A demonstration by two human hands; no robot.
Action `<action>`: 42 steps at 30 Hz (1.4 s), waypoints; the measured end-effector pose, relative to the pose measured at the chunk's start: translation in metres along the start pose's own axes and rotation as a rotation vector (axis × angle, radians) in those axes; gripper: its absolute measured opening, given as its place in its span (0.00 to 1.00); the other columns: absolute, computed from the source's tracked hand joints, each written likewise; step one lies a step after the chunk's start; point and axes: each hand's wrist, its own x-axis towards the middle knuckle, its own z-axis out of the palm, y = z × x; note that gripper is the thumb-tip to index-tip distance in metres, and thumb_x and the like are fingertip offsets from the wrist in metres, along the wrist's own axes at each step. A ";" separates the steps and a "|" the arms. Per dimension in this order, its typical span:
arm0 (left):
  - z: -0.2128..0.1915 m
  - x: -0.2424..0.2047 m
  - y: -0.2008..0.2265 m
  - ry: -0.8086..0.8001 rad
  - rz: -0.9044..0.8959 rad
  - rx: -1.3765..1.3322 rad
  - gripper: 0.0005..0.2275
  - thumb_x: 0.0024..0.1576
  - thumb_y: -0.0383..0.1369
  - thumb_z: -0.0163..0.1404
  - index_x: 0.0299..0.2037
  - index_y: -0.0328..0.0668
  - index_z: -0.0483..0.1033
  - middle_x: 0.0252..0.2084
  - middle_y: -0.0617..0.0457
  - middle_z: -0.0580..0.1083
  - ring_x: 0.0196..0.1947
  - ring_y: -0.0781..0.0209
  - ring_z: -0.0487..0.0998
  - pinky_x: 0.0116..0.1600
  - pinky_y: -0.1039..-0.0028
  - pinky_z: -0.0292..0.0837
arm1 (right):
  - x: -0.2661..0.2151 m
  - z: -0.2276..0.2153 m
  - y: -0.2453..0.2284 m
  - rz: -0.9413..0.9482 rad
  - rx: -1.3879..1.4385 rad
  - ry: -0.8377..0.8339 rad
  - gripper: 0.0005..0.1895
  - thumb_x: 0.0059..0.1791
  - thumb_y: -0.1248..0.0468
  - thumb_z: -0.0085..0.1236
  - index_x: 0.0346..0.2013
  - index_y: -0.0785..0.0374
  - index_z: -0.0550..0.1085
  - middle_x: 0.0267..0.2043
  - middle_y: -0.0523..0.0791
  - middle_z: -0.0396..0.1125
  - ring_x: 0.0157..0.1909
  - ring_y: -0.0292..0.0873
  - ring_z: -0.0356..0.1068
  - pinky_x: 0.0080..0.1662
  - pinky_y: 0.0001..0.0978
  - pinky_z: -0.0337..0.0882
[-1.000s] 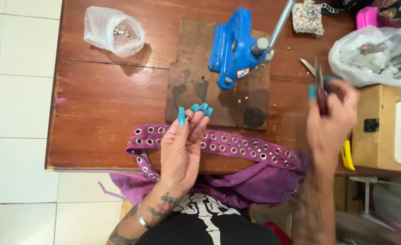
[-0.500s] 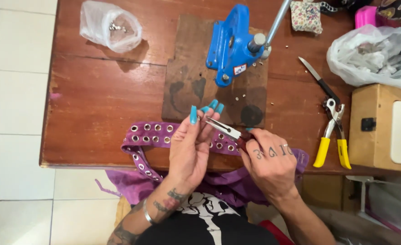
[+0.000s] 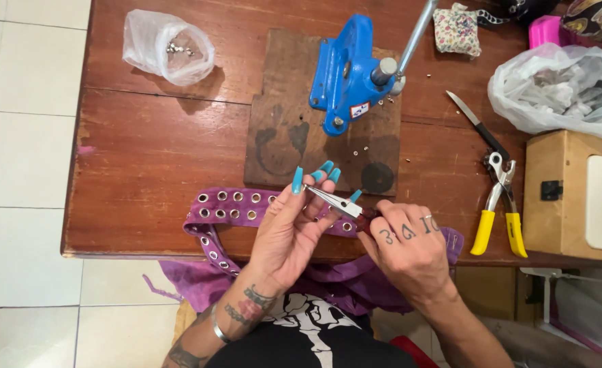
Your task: Setting metal grommets into a purple leather strap using a manual hand press and hand tools
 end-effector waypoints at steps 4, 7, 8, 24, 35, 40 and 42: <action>0.010 -0.005 0.009 -0.092 -0.040 0.103 0.08 0.50 0.27 0.47 0.38 0.31 0.72 0.44 0.38 0.70 0.44 0.47 0.72 0.48 0.53 0.69 | -0.019 0.006 0.013 -0.019 0.041 -0.027 0.12 0.41 0.62 0.52 0.17 0.66 0.65 0.28 0.50 0.63 0.25 0.49 0.63 0.30 0.36 0.65; 0.042 -0.015 0.033 -0.151 0.290 0.800 0.09 0.48 0.28 0.50 0.37 0.35 0.74 0.42 0.42 0.73 0.47 0.54 0.72 0.51 0.63 0.69 | -0.018 -0.011 0.035 -0.017 0.134 -0.091 0.13 0.42 0.60 0.53 0.19 0.65 0.66 0.26 0.51 0.63 0.26 0.51 0.63 0.31 0.37 0.65; 0.020 -0.015 0.041 -0.141 0.266 0.795 0.09 0.48 0.28 0.50 0.37 0.35 0.74 0.42 0.42 0.73 0.47 0.54 0.72 0.51 0.63 0.69 | -0.029 -0.016 0.041 -0.004 0.138 -0.113 0.13 0.42 0.60 0.53 0.19 0.65 0.66 0.26 0.51 0.63 0.26 0.51 0.63 0.31 0.37 0.65; -0.011 -0.004 0.066 -0.376 0.312 2.474 0.15 0.45 0.36 0.53 0.38 0.42 0.64 0.38 0.50 0.60 0.36 0.56 0.58 0.38 0.64 0.57 | 0.001 0.015 0.084 -0.366 -0.155 -0.622 0.11 0.44 0.54 0.51 0.28 0.57 0.66 0.25 0.43 0.62 0.29 0.42 0.65 0.34 0.32 0.69; 0.031 -0.006 0.097 -0.682 -0.210 2.039 0.08 0.52 0.24 0.44 0.38 0.41 0.59 0.30 0.54 0.69 0.28 0.68 0.71 0.31 0.85 0.75 | 0.042 0.063 0.082 -0.562 0.087 -0.742 0.04 0.44 0.61 0.45 0.28 0.57 0.67 0.30 0.40 0.66 0.37 0.42 0.66 0.25 0.33 0.70; 0.033 0.002 0.109 -0.678 -0.263 2.027 0.10 0.51 0.25 0.45 0.40 0.41 0.60 0.38 0.50 0.71 0.41 0.64 0.74 0.45 0.81 0.76 | 0.059 0.077 0.080 -0.610 0.346 -0.911 0.07 0.42 0.58 0.47 0.26 0.58 0.66 0.28 0.41 0.64 0.32 0.45 0.66 0.34 0.39 0.70; 0.041 -0.001 0.111 -0.646 -0.298 2.048 0.09 0.52 0.26 0.46 0.39 0.44 0.58 0.30 0.54 0.68 0.28 0.65 0.65 0.33 0.78 0.65 | 0.059 0.076 0.078 -0.588 0.464 -0.852 0.07 0.42 0.60 0.49 0.23 0.59 0.65 0.23 0.42 0.62 0.28 0.45 0.65 0.30 0.39 0.68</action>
